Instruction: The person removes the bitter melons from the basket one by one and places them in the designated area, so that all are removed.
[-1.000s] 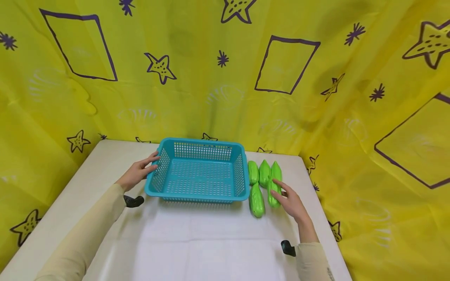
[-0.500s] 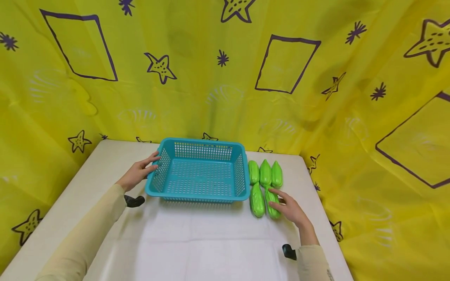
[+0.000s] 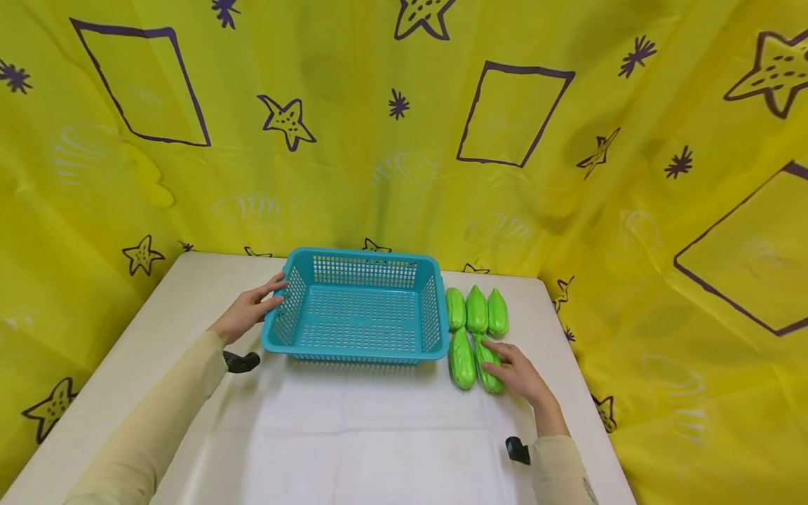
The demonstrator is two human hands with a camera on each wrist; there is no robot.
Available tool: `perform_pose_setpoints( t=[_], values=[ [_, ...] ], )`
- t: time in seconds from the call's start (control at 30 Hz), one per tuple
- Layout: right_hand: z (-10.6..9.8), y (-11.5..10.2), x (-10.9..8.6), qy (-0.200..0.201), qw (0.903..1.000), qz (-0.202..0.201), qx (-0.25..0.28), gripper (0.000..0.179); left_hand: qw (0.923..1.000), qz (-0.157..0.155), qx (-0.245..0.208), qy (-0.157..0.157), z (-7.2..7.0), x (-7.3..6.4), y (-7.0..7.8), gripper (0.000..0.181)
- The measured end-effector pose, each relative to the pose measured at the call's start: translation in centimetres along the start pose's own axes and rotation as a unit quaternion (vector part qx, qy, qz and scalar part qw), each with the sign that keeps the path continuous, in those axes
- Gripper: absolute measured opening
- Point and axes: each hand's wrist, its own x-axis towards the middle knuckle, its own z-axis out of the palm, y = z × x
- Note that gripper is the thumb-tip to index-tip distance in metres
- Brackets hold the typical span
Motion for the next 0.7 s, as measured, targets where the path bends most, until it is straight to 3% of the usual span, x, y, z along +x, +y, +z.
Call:
perform_pose_setpoints(
  t=[0.4,0.53,0.7],
  values=[
    [-0.2,0.0,-0.4,0.006,0.9985,0.042,0.034,0.056,0.9997,0.023,0.006,-0.005,0.3,0.3,-0.2,0.058],
    [0.0,-0.8,-0.2,0.022,0.9996,0.017,0.011,0.055,0.9972,0.03,0.067,0.016,0.0,-0.3,0.3,0.056],
    [0.5,-2.6,0.3,0.072,0.994,-0.059,-0.056,0.05,0.9827,0.037,0.176,0.044,-0.5,-1.3,1.7,0.056]
  ],
)
